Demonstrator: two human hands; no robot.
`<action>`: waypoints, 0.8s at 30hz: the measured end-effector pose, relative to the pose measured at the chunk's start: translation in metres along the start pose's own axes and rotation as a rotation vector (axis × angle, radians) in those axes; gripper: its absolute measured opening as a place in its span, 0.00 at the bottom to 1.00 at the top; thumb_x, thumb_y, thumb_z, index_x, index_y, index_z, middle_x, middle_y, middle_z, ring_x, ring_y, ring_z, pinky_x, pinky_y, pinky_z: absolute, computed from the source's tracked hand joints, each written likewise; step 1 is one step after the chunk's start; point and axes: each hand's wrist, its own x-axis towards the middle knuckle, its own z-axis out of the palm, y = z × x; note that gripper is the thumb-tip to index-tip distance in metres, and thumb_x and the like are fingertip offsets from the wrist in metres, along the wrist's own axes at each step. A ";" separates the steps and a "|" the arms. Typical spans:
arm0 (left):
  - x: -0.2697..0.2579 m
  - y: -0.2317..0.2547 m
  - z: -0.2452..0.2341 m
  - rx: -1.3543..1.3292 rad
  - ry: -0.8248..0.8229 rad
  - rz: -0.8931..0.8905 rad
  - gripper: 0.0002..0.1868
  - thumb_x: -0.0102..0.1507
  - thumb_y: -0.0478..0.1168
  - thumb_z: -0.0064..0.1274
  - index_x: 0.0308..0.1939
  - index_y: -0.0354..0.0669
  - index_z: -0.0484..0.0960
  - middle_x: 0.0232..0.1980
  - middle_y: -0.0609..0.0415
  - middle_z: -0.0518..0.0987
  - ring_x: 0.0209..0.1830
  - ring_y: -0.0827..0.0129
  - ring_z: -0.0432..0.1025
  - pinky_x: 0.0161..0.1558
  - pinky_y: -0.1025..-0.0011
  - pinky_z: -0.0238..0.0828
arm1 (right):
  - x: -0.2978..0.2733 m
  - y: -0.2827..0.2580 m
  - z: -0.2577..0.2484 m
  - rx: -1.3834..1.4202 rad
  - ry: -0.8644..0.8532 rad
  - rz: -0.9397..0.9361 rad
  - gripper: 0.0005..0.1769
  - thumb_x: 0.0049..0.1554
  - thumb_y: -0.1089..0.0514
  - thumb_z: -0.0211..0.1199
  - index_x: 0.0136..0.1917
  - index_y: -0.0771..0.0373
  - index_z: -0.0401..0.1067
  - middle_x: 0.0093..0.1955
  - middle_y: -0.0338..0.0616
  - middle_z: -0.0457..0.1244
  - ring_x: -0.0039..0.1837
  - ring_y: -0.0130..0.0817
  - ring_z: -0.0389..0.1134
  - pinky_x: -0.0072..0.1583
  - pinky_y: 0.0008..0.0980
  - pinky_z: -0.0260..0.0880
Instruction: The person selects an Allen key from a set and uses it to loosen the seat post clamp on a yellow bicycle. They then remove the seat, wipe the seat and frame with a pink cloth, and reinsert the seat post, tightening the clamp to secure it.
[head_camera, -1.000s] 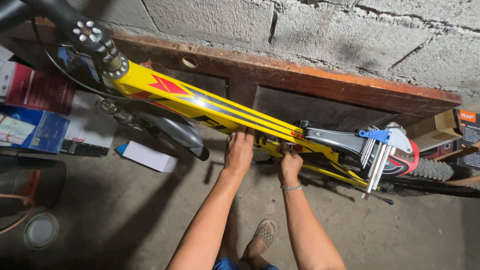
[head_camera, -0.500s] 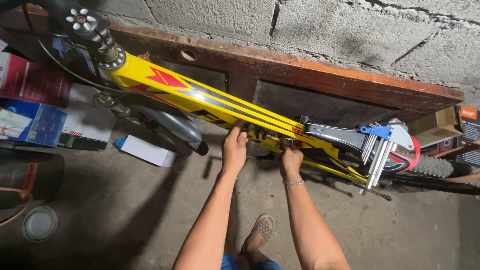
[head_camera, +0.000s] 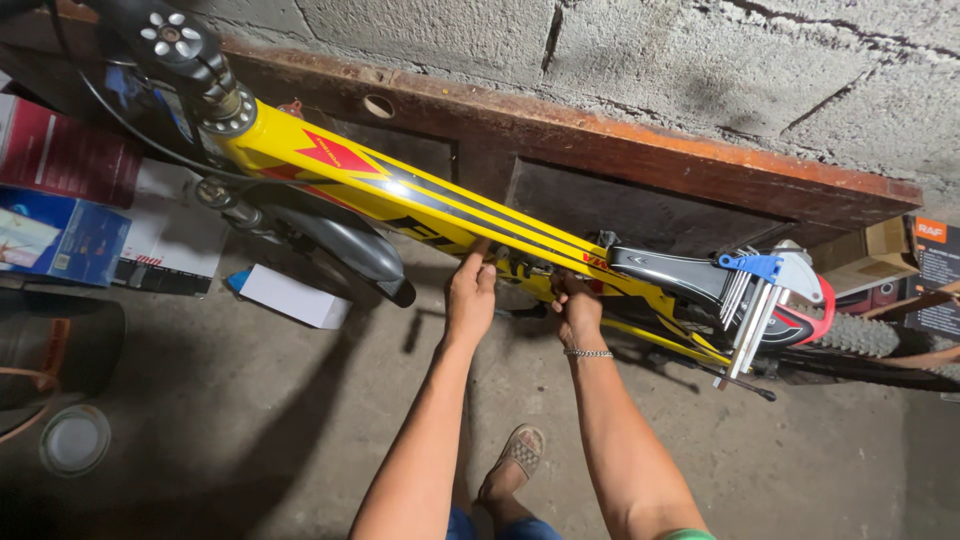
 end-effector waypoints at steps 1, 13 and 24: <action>0.000 0.002 -0.001 -0.011 0.005 0.027 0.27 0.67 0.34 0.46 0.71 0.51 0.71 0.52 0.43 0.82 0.51 0.55 0.77 0.54 0.65 0.71 | -0.001 -0.001 0.001 0.046 -0.030 0.007 0.08 0.63 0.59 0.59 0.51 0.66 0.73 0.40 0.44 0.68 0.31 0.20 0.58 0.32 0.22 0.56; -0.001 0.018 -0.001 0.127 0.143 0.291 0.26 0.63 0.30 0.49 0.67 0.42 0.74 0.63 0.38 0.78 0.62 0.42 0.72 0.58 0.55 0.71 | -0.013 -0.034 0.022 -0.196 0.008 0.066 0.16 0.64 0.48 0.53 0.52 0.63 0.69 0.38 0.49 0.67 0.28 0.24 0.56 0.29 0.25 0.53; 0.011 0.007 0.004 0.164 0.199 0.237 0.19 0.61 0.32 0.55 0.56 0.38 0.81 0.53 0.39 0.81 0.54 0.43 0.76 0.53 0.55 0.73 | -0.008 -0.055 0.030 -0.212 0.096 0.337 0.30 0.65 0.31 0.36 0.52 0.57 0.65 0.34 0.49 0.64 0.24 0.26 0.53 0.27 0.27 0.50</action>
